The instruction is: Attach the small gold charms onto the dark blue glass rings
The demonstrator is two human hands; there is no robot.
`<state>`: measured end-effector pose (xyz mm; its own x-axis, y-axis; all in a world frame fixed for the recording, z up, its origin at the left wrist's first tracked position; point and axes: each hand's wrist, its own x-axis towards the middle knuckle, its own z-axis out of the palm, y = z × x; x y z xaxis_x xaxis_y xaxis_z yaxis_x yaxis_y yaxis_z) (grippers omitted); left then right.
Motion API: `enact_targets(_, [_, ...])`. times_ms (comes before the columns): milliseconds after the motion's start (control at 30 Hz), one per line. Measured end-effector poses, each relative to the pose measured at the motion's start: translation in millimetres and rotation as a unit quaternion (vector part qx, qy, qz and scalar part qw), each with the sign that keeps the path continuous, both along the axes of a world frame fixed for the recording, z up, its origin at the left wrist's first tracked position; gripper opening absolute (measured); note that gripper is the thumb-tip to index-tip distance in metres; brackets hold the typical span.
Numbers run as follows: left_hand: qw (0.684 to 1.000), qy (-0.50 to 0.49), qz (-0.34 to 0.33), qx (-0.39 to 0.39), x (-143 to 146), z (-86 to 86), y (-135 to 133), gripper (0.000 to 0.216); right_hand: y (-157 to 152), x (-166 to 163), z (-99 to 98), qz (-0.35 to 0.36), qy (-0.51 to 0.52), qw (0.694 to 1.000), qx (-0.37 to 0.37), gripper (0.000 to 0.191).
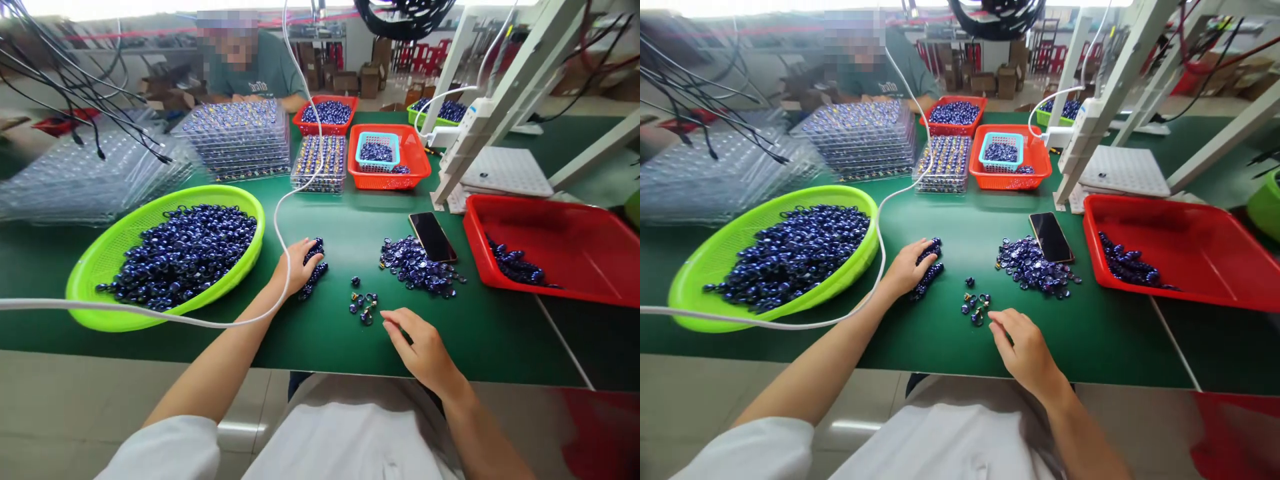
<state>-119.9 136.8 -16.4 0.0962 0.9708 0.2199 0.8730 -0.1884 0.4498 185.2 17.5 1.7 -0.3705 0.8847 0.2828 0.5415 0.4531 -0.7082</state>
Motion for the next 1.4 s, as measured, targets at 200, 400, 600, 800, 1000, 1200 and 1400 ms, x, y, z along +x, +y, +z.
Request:
enact_targets(200, [0.995, 0.054, -0.071, 0.050, 44, 7.0, -16, 0.052, 10, 7, 0.4, -0.014, -0.016, 1.000, -0.002, 0.021])
enact_targets(400, [0.973, 0.082, -0.200, 0.083, 66, 3.8, -23, 0.030, 35, 0, 0.6, 0.040, -0.107, 0.993, 0.035, 0.032])
enact_targets(600, [0.968, 0.073, -0.229, 0.070, 58, 10.0, -28, 0.023, 51, -13, 2.2, 0.106, -0.219, 0.969, 0.038, 0.034])
enact_targets(800, [0.969, 0.071, -0.233, 0.036, 45, 18.5, -54, 0.021, 42, -9, 14.7, 0.145, -0.269, 0.952, 0.018, 0.026])
enact_targets(1000, [0.986, 0.039, -0.148, 0.072, 36, 20.1, -39, 0.029, 37, -6, 16.9, 0.112, -0.217, 0.970, 0.003, 0.038])
enact_targets(1200, [0.995, 0.047, -0.092, -0.010, 26, 16.5, 14, 0.050, 55, -40, 11.8, 0.172, -0.260, 0.950, 0.014, 0.068])
enact_targets(1400, [0.990, 0.020, -0.136, -0.030, 19, 10.3, 15, 0.037, 64, -40, -0.8, 0.165, -0.297, 0.940, 0.020, 0.059])
